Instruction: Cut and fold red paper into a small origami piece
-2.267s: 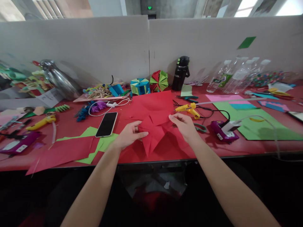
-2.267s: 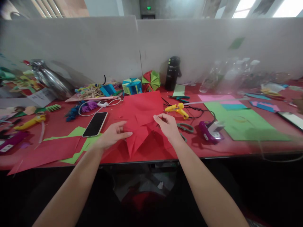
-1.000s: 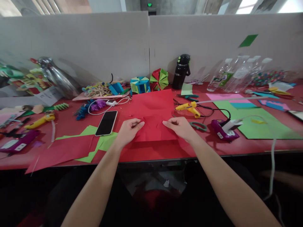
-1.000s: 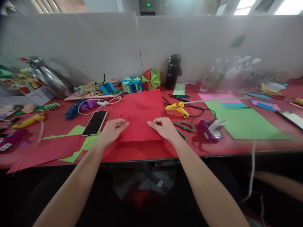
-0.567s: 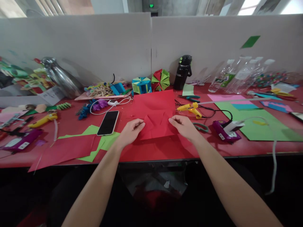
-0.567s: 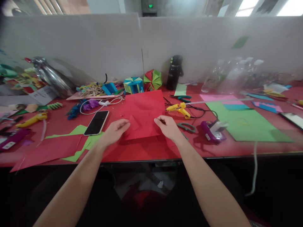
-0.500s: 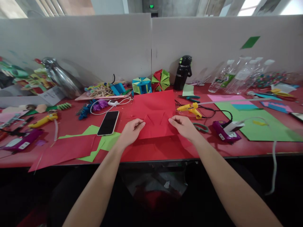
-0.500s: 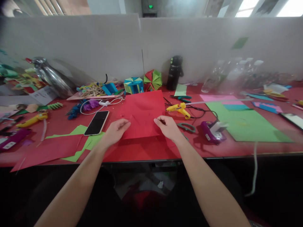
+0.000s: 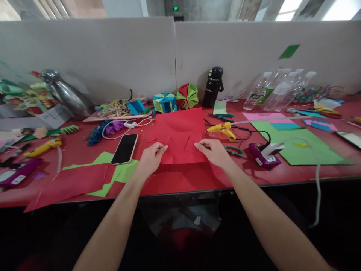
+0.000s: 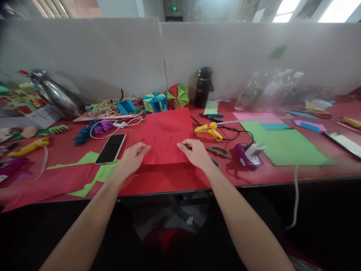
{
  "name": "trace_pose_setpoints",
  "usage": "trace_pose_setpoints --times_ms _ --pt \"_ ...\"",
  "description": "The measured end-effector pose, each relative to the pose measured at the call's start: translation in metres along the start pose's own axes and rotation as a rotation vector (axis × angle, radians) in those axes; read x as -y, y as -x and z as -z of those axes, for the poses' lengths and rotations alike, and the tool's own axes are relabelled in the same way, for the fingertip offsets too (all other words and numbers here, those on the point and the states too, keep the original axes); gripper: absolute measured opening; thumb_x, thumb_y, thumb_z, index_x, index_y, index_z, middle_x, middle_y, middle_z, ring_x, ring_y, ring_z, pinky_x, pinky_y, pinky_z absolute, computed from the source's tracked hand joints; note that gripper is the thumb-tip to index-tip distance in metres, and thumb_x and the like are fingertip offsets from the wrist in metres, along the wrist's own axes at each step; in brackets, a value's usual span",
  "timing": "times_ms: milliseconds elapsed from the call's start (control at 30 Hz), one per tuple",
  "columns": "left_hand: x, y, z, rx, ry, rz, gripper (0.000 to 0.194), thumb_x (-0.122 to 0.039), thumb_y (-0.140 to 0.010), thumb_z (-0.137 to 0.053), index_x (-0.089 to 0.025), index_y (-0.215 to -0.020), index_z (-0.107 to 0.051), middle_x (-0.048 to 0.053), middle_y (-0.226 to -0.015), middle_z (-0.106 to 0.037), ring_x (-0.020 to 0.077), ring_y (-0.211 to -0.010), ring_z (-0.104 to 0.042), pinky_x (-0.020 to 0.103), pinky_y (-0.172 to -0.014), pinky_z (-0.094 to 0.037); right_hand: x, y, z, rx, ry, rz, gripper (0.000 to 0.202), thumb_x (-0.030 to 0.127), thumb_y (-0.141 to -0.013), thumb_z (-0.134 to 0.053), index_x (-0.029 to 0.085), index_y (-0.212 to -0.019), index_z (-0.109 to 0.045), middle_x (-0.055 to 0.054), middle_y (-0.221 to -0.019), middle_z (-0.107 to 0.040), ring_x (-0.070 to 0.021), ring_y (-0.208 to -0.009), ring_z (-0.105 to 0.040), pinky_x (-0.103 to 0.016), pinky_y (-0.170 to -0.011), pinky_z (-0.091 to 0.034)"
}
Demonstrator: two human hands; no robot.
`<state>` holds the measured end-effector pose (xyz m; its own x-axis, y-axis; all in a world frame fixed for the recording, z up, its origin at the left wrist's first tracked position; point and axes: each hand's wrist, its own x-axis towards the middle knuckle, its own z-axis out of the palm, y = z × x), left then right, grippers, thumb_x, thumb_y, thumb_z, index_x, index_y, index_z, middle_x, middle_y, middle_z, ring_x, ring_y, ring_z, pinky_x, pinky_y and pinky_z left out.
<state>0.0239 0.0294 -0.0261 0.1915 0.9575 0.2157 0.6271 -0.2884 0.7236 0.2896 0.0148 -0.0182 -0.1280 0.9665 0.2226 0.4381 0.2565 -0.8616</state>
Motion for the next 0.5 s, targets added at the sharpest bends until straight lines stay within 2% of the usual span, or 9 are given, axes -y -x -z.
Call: trace_pose_setpoints --times_ms 200,500 --pt "0.0001 -0.0008 0.0005 0.007 -0.043 0.006 0.031 -0.046 -0.095 -0.049 -0.020 -0.082 -0.059 -0.001 -0.071 -0.058 0.0146 -0.066 -0.051 0.026 -0.063 -0.035 -0.0024 -0.0001 -0.0015 0.023 -0.008 0.007 0.038 0.051 -0.089 -0.057 0.017 -0.072 -0.062 0.000 -0.066 -0.056 -0.0138 -0.060 -0.048 -0.028 -0.058 -0.035" --pt "0.0042 -0.0027 0.0022 -0.006 -0.021 -0.013 0.031 -0.045 -0.095 -0.048 -0.019 -0.084 -0.060 0.000 -0.078 -0.062 0.0158 -0.071 -0.054 0.027 -0.067 -0.037 -0.0007 -0.0002 0.0005 0.075 0.003 0.042 0.031 0.045 -0.091 -0.055 0.018 -0.075 -0.061 0.000 -0.070 -0.057 -0.0143 -0.065 -0.050 -0.027 -0.061 -0.038"
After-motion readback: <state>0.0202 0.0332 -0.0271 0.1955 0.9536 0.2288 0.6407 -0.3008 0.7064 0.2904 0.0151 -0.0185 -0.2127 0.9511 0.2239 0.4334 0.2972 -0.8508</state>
